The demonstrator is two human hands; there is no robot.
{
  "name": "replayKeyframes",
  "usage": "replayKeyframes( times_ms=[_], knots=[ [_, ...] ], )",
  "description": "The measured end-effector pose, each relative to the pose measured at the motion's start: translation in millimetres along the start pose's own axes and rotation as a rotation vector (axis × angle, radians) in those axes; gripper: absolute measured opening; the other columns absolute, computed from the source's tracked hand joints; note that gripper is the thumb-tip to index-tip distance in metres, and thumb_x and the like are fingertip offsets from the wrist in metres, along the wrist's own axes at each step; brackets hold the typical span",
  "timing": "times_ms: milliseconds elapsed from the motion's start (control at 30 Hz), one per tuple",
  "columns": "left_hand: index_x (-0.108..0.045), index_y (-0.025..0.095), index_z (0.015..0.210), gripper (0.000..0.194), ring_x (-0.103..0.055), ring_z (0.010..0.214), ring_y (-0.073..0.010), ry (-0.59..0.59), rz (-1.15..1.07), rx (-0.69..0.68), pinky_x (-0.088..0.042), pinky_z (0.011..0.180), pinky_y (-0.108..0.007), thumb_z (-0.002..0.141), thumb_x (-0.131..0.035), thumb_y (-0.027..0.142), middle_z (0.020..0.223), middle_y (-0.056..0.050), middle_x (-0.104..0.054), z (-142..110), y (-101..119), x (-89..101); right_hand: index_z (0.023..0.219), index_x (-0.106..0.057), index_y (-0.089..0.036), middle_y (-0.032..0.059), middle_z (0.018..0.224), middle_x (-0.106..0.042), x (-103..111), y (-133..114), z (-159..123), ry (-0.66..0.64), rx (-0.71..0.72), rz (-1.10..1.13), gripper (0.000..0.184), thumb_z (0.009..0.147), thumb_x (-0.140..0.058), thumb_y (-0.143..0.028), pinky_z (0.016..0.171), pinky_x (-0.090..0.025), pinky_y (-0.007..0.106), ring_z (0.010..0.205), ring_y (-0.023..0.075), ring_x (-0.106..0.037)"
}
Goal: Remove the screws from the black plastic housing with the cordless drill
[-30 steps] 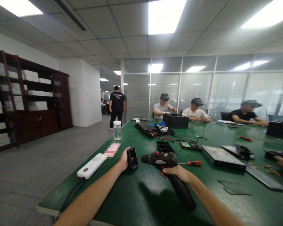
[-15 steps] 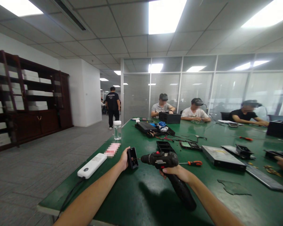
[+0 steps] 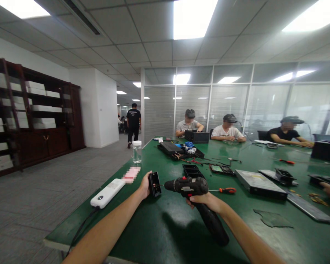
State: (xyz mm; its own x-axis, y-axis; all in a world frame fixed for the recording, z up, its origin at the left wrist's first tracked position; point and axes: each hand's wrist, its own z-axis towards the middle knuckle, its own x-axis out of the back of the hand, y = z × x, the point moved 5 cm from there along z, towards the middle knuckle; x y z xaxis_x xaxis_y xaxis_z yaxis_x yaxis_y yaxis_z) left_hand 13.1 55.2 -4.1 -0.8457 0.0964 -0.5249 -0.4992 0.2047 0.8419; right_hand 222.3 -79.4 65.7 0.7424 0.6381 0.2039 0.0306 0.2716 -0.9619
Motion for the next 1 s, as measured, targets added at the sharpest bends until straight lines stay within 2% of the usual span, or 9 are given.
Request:
replayKeyframes(
  times_ms=[1000],
  knots=[
    [-0.047,0.015,0.06,0.032,-0.045,0.039,-0.0119,0.012,-0.013,-0.002,-0.037,0.043,-0.025,0.059,-0.045,0.047,0.048,0.0,-0.047,-2.3,1.9,-1.5,0.082,-0.051,-0.009,0.0039,0.068,-0.049,-0.8,-2.8,0.4,0.001,0.002,-0.023,0.023,0.068,-0.048,-0.027,0.063,-0.038,0.028,0.061,0.0113,-0.046]
  ],
)
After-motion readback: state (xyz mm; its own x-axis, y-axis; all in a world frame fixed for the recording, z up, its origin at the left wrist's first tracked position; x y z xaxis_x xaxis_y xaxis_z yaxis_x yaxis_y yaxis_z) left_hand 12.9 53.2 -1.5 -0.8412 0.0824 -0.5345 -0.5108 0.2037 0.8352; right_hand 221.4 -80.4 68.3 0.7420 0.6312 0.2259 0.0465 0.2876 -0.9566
